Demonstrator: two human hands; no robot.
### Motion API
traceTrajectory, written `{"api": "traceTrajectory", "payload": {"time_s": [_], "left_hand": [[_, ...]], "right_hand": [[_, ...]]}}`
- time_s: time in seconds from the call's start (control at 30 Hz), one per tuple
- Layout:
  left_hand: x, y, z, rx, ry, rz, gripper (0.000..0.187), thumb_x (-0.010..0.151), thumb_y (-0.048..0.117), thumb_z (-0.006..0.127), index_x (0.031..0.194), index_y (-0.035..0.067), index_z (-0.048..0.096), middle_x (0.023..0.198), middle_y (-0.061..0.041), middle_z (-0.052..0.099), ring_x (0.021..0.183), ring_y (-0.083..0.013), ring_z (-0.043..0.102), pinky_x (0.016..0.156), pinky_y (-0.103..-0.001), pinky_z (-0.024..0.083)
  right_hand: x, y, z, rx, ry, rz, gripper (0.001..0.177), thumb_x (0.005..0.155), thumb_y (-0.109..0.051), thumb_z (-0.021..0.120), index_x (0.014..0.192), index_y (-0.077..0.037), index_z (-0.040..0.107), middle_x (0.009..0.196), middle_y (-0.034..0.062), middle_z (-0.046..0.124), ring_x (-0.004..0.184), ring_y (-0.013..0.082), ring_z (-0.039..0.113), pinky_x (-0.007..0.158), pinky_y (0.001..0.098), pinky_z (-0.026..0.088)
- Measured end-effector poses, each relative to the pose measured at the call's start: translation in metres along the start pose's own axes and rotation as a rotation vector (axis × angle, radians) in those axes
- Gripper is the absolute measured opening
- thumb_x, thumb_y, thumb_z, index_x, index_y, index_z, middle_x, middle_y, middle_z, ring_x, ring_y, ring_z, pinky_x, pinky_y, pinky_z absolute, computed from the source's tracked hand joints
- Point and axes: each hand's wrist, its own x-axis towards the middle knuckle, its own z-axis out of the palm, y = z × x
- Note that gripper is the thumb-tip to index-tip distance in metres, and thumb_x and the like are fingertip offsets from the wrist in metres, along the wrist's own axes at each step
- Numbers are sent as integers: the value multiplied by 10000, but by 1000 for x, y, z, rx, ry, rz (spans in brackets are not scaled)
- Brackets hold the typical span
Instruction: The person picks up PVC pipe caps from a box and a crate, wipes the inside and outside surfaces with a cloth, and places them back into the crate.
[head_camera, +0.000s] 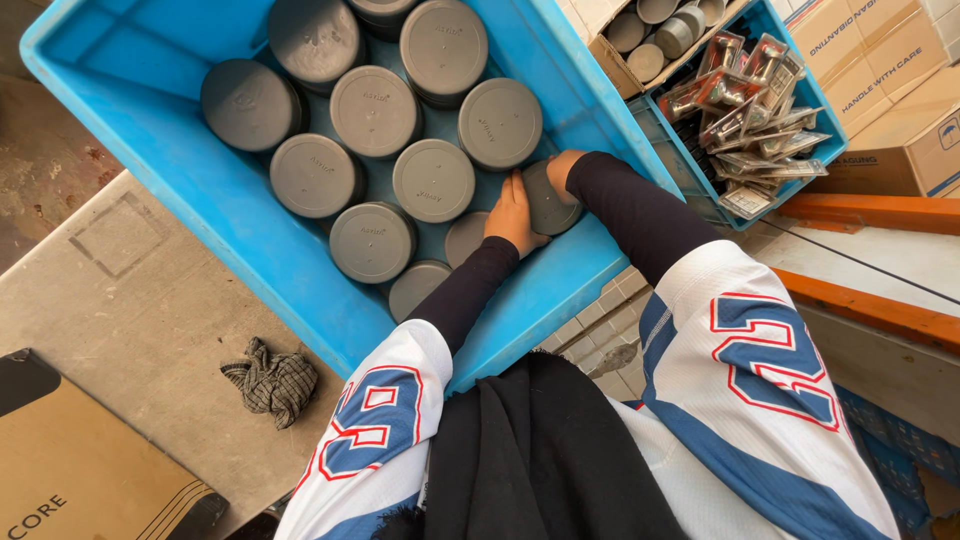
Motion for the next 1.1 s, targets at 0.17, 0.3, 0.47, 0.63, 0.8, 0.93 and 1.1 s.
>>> {"api": "traceTrajectory", "payload": {"time_s": [0.17,0.3,0.47,0.63,0.8,0.93,1.1], "left_hand": [[0,-3,2,33,-2,11,1276,554,300,902,1500,-12,104,1478,-222,269,1282,-369,495,1044,-432,513],[-1,-2,5,42,61,46,1344,505,335,923,1491,-30,88,1452,-241,284,1262,-372,515,1055,-392,506],[-3,2,18,382,416,140,969,665,246,792,1410,-79,265,1275,-249,444,1042,-327,652,897,-351,574],[-4,0,20,399,565,166,591,827,109,572,1354,-77,383,1141,-254,548,899,-339,696,790,-370,603],[-7,-6,21,242,408,94,749,760,-55,595,1431,-113,266,1110,-269,547,824,-347,709,691,-360,621],[1,-9,18,175,320,95,808,725,-50,616,1444,-101,249,1154,-261,542,750,-336,717,659,-370,614],[-8,-8,11,160,277,118,732,768,-93,557,1420,-131,225,1129,-259,519,800,-401,703,670,-450,612]], "right_hand": [[-3,-3,-9,-73,-123,-8,767,845,-9,501,1501,116,124,1357,294,490,1111,339,599,866,385,528],[7,-2,-5,30,-40,5,482,832,-51,520,1275,139,516,1003,267,664,745,323,663,607,398,555],[2,4,-2,94,41,43,317,856,-81,526,1105,72,649,954,239,681,706,285,647,621,384,544],[-30,7,9,308,271,17,231,856,-91,549,863,59,724,802,228,680,669,329,656,552,436,537],[-59,-15,11,552,460,1,347,897,-92,569,1217,17,649,1169,218,659,1135,383,603,894,512,533],[-68,-28,16,688,533,26,375,917,-105,558,1267,18,612,1197,209,640,1179,377,573,931,514,509],[-62,-41,31,690,574,123,425,853,-88,559,1264,3,620,1166,191,666,1123,376,608,936,506,512]]}}
